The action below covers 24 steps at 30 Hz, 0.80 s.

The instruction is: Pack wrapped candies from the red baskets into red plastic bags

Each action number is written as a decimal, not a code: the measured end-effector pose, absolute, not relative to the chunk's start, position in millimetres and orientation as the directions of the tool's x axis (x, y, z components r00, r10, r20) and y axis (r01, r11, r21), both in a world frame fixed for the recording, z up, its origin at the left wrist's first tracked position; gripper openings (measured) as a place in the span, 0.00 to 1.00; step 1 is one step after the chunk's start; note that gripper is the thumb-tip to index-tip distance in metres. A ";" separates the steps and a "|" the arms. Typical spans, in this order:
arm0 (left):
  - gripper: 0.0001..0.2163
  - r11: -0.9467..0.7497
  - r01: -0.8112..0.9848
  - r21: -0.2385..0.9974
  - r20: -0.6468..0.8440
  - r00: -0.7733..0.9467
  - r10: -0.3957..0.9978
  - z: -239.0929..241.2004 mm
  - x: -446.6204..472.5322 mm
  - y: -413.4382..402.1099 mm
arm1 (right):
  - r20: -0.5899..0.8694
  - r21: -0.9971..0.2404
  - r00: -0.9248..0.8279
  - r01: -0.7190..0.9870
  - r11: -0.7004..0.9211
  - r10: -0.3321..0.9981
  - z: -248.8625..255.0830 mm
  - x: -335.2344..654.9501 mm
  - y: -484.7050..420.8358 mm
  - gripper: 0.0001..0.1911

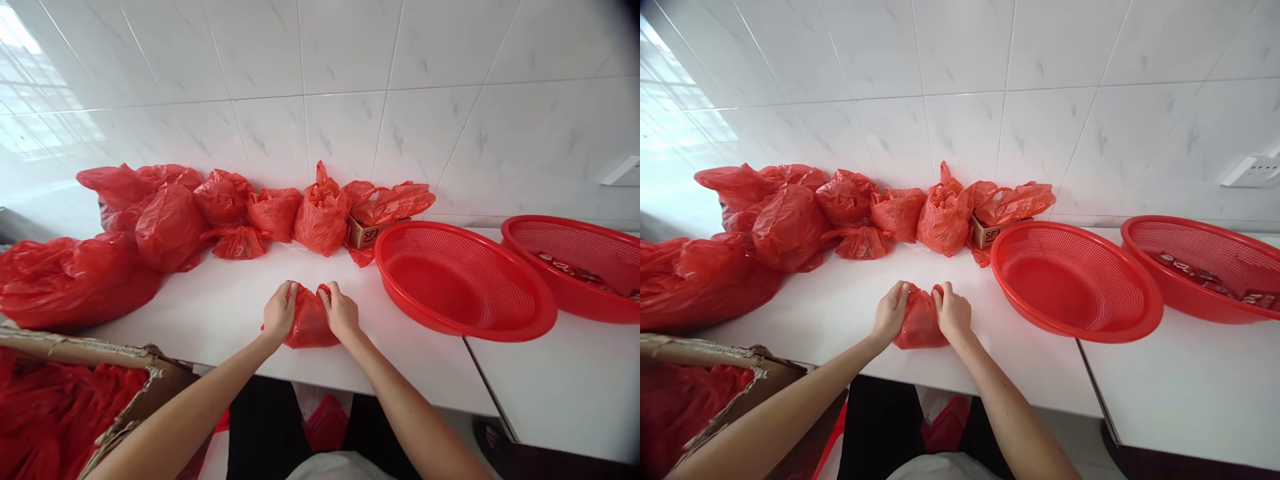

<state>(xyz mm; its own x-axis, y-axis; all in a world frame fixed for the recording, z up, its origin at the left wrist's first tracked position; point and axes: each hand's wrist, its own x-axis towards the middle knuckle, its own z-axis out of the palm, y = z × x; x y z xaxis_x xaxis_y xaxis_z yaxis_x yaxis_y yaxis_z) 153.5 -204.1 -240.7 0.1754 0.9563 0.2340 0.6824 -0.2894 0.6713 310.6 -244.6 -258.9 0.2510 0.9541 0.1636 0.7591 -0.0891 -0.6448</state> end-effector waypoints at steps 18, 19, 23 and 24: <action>0.14 -0.269 0.933 0.241 0.052 0.265 0.963 -273.4 157.6 -150.9 | 0.112 -0.354 0.374 0.881 -0.315 0.921 -278.6 359.1 -203.5 0.13; 0.14 -0.273 0.934 0.230 0.056 0.268 0.962 -273.7 157.6 -151.5 | 0.113 -0.349 0.377 0.881 -0.318 0.919 -278.8 359.5 -203.9 0.13; 0.15 -0.278 0.937 0.214 0.075 0.268 0.961 -270.8 153.3 -152.1 | 0.116 -0.347 0.396 0.876 -0.336 0.911 -278.4 360.3 -205.3 0.14; 0.16 -0.275 0.937 0.217 0.080 0.263 0.961 -269.5 150.9 -152.2 | 0.117 -0.350 0.401 0.873 -0.340 0.909 -278.3 360.5 -205.6 0.14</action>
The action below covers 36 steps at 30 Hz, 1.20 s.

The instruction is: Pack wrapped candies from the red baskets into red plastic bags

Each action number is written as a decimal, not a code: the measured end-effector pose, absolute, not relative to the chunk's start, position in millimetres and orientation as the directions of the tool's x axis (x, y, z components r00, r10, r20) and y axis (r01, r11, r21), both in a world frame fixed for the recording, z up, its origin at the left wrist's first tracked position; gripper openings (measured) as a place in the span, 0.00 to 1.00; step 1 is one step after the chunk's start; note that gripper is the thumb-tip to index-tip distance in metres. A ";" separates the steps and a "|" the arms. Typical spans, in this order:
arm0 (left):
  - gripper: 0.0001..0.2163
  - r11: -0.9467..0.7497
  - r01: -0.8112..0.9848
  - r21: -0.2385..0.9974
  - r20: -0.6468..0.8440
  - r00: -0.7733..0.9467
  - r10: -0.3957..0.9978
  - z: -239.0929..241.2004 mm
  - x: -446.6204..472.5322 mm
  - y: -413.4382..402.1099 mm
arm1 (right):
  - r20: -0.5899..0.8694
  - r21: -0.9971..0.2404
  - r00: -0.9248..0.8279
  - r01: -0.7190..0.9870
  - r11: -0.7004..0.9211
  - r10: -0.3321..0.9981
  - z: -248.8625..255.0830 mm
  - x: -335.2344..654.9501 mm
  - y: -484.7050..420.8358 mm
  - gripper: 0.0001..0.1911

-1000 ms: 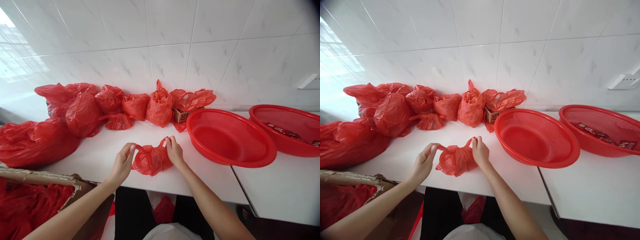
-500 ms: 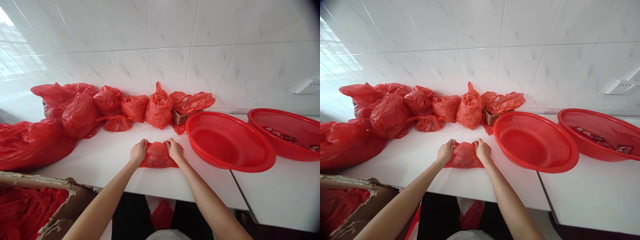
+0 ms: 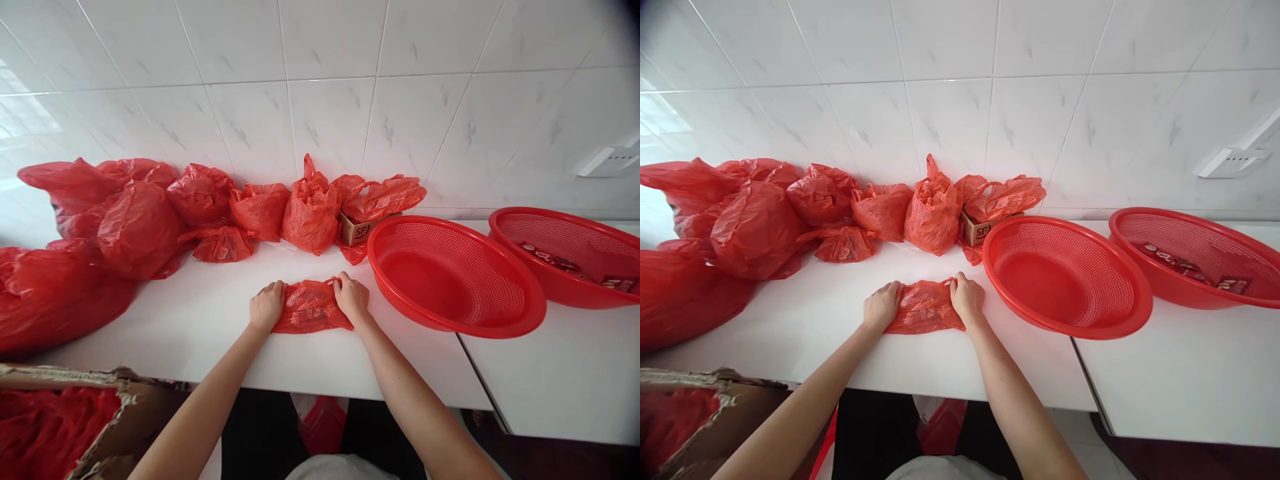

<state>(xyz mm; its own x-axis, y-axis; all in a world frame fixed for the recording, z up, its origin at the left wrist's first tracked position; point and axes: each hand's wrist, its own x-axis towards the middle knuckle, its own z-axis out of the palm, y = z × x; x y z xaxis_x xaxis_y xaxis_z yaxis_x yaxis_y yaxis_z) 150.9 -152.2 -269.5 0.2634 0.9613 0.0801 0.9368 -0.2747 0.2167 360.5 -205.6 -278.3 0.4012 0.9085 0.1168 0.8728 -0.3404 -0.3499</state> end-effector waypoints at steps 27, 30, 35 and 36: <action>0.22 -0.003 0.916 0.401 -0.069 0.034 0.997 -258.8 64.8 -209.2 | 0.043 -0.390 0.432 0.837 -0.383 0.901 -272.5 371.3 -197.3 0.24; 0.20 -0.028 0.921 0.388 -0.109 0.076 0.991 -249.6 58.1 -200.5 | 0.050 -0.390 0.408 0.848 -0.359 0.911 -272.9 372.9 -198.7 0.22; 0.11 -0.144 0.925 0.351 0.060 0.131 0.990 -211.4 76.1 -184.5 | 0.083 -0.427 0.392 0.845 -0.322 0.916 -277.6 375.3 -202.7 0.21; 0.13 -0.195 0.917 0.348 0.116 0.164 0.980 -204.0 87.7 -183.7 | 0.089 -0.442 0.392 0.839 -0.316 0.916 -278.5 375.7 -203.1 0.21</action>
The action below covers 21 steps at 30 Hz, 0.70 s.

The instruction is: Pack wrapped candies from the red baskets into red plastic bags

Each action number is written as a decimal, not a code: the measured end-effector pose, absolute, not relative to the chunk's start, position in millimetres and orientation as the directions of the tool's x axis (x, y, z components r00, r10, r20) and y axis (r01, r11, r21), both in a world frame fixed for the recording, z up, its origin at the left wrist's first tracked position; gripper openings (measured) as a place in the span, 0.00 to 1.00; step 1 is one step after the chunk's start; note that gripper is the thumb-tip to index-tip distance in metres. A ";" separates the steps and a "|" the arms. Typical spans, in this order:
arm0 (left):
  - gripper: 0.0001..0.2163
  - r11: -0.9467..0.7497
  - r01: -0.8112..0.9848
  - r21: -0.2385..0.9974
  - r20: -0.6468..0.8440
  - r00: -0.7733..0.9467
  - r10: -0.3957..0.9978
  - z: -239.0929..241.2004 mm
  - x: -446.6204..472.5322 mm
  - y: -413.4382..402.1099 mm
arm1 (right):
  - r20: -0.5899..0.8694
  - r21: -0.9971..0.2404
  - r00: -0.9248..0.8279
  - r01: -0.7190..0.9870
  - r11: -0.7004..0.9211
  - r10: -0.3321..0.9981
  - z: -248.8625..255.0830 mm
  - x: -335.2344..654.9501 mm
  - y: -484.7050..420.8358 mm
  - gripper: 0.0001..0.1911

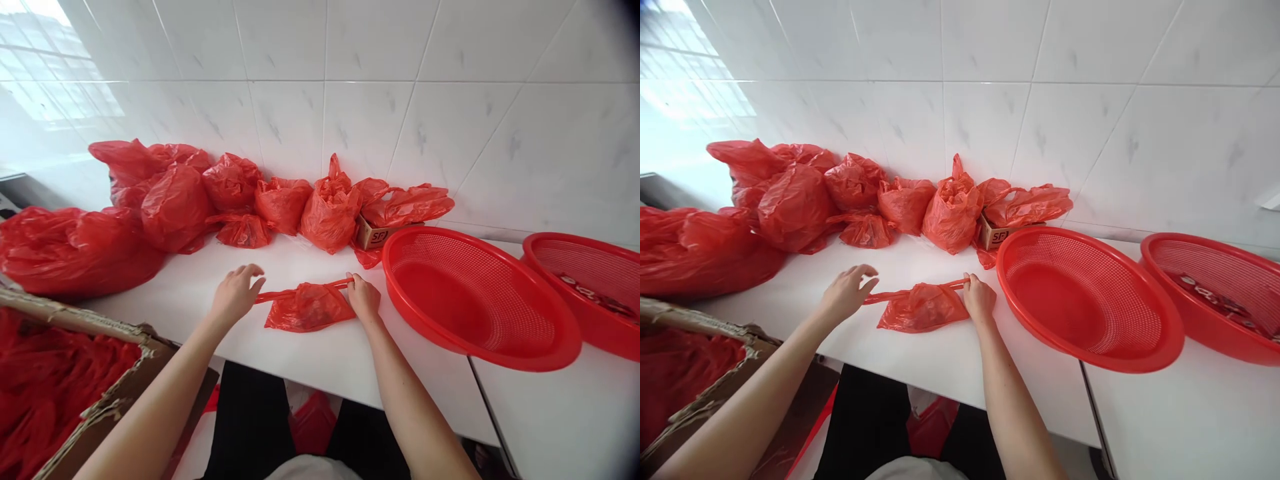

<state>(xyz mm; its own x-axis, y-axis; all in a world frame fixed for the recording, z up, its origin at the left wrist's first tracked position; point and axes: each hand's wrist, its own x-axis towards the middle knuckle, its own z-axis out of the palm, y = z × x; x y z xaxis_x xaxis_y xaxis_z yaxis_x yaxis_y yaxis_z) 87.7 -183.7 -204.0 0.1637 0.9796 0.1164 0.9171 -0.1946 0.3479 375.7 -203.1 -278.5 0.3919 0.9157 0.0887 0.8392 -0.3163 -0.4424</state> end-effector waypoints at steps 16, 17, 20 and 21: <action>0.10 -0.412 0.755 0.510 -0.136 0.544 0.828 -154.8 124.2 -181.1 | 0.204 -0.835 0.178 0.545 0.076 0.963 -293.7 394.9 -205.4 0.25; 0.11 -0.392 0.751 0.531 -0.131 0.530 0.838 -140.1 109.5 -184.4 | 0.203 -0.848 0.160 0.523 0.091 0.966 -295.4 395.6 -204.4 0.27; 0.15 -0.261 0.714 0.649 -0.083 0.408 0.909 -94.4 56.4 -198.9 | 0.195 -0.861 0.143 0.499 0.099 0.970 -300.8 397.7 -202.4 0.25; 0.16 -0.174 0.650 0.740 -0.043 0.303 0.952 -79.9 35.9 -205.3 | 0.194 -0.860 0.144 0.501 0.097 0.970 -302.5 398.6 -202.1 0.24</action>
